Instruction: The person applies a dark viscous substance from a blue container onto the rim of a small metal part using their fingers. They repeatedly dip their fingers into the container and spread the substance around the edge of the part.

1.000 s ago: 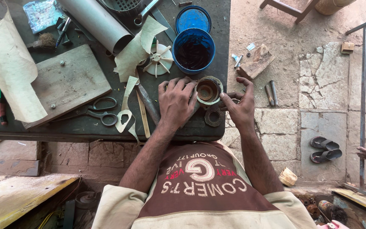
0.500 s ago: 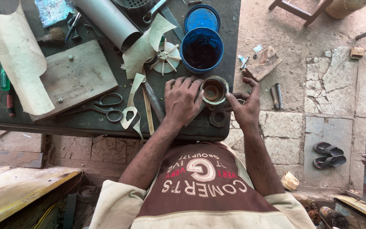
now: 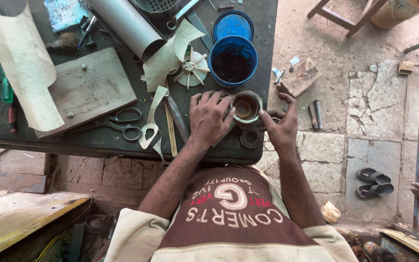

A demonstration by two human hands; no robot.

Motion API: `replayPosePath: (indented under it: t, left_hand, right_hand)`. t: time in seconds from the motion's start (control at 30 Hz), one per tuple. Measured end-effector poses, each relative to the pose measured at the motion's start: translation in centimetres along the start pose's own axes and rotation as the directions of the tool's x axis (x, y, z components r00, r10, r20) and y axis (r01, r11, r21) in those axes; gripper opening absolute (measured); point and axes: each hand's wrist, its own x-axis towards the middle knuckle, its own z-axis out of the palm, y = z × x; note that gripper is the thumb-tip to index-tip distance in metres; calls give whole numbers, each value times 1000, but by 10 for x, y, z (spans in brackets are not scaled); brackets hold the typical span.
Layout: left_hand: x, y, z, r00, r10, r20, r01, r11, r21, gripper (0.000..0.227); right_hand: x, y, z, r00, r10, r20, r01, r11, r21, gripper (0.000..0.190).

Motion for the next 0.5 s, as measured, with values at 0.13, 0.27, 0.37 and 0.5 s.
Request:
replayPosePath:
  t: [0.13, 0.27, 0.37, 0.5]
  left_hand:
    - [2, 1, -2, 1000, 9, -3, -9, 1000, 8, 28]
    - [0, 0, 0, 1000, 14, -10, -14, 1000, 11, 28]
    - [0, -1, 3, 1000, 7, -11, -7, 1000, 5, 28]
    - [-2, -2, 3, 1000, 3, -13, -2, 1000, 20, 32]
  right_hand:
    - [1, -6, 1, 1000, 28, -13, -28, 1000, -1, 70]
    - [0, -9, 1, 999, 41, -17, -42, 999, -32, 71]
    - [1, -9, 0, 1000, 28, -13, -28, 999, -29, 70]
    - [-1, -4, -1, 1000, 21, -5, -21, 999, -32, 69]
